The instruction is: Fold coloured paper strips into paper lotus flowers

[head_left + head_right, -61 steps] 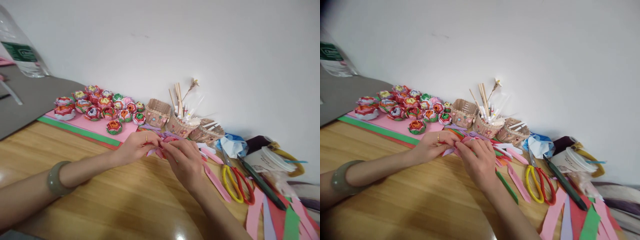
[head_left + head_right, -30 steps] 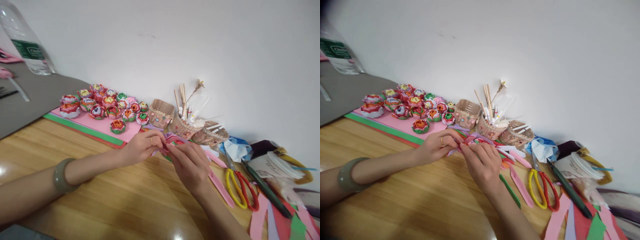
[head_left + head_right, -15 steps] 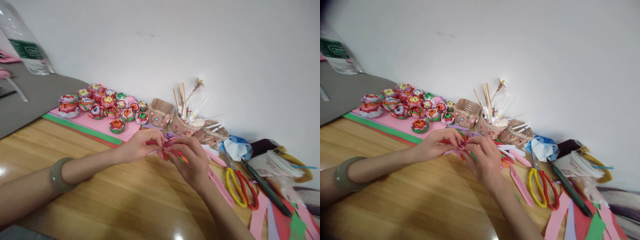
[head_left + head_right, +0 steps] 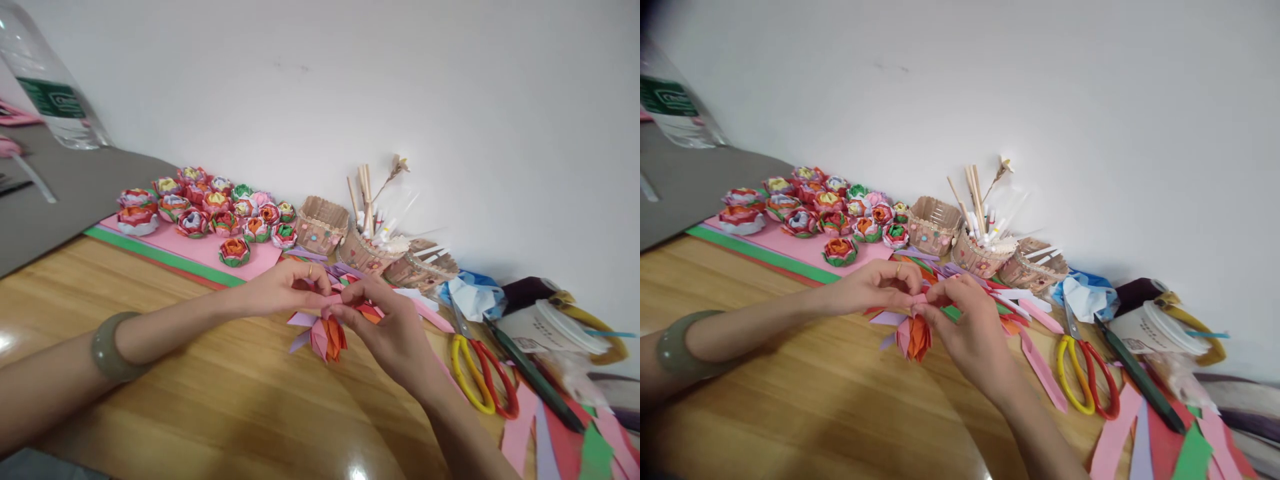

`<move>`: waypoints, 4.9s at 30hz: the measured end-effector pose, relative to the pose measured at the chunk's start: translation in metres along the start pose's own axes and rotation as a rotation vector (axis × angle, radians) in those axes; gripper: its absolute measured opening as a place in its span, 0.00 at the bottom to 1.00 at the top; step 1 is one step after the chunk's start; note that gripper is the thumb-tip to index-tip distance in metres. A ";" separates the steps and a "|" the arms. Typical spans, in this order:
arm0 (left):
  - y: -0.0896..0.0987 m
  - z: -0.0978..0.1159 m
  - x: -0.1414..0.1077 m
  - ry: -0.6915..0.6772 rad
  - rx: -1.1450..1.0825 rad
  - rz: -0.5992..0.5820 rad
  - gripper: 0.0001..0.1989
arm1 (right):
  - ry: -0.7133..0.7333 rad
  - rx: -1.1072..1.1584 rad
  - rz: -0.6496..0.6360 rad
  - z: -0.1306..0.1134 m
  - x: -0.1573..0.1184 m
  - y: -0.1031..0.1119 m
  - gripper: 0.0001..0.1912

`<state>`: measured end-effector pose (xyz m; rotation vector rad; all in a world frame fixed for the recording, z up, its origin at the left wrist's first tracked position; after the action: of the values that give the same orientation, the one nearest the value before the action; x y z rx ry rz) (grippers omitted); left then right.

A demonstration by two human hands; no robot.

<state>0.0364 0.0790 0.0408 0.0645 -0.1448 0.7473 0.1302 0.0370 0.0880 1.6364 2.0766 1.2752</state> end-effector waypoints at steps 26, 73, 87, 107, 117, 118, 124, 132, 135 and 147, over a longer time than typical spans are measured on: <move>0.009 -0.030 0.002 0.202 -0.194 0.164 0.05 | -0.375 0.548 -0.157 0.042 -0.002 -0.028 0.10; 0.013 -0.027 -0.007 0.164 0.250 0.205 0.05 | -0.401 0.407 -0.210 0.055 0.000 -0.038 0.08; 0.014 -0.024 -0.003 0.089 -0.028 0.163 0.11 | 0.188 -0.280 0.056 0.020 -0.007 -0.020 0.06; 0.011 0.012 -0.020 -0.319 0.663 0.416 0.05 | -0.396 0.398 0.010 0.049 -0.003 -0.026 0.14; 0.018 0.014 -0.024 -0.359 0.633 0.509 0.06 | -0.414 0.398 0.026 0.051 -0.010 -0.033 0.16; 0.019 0.015 -0.024 -0.359 0.622 0.520 0.06 | -0.407 0.395 0.034 0.051 -0.010 -0.034 0.16; 0.025 0.007 -0.023 -0.292 0.412 0.562 0.04 | -0.382 0.382 0.041 0.049 -0.010 -0.034 0.15; 0.033 -0.024 -0.011 -0.125 -0.231 0.469 0.09 | -0.364 0.363 0.326 0.055 -0.017 -0.003 0.13; 0.025 -0.028 -0.007 -0.084 -0.412 0.377 0.10 | -0.311 0.334 0.474 0.057 -0.016 0.010 0.07; 0.013 -0.033 -0.006 0.063 -0.482 0.255 0.08 | -0.189 0.257 0.272 0.037 -0.007 -0.006 0.06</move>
<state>0.0271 0.0882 0.0078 -0.4431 -0.2735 0.9494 0.1521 0.0493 0.0592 2.1209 2.0222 0.9045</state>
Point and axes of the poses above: each hand's wrist, its own x-axis towards the middle knuckle, its own y-axis out of the back of the hand, z = x × y, the point moved 8 cm from there along x, towards the middle knuckle, and after that the axes turned 2 degrees about -z, right-handed, at the moved point
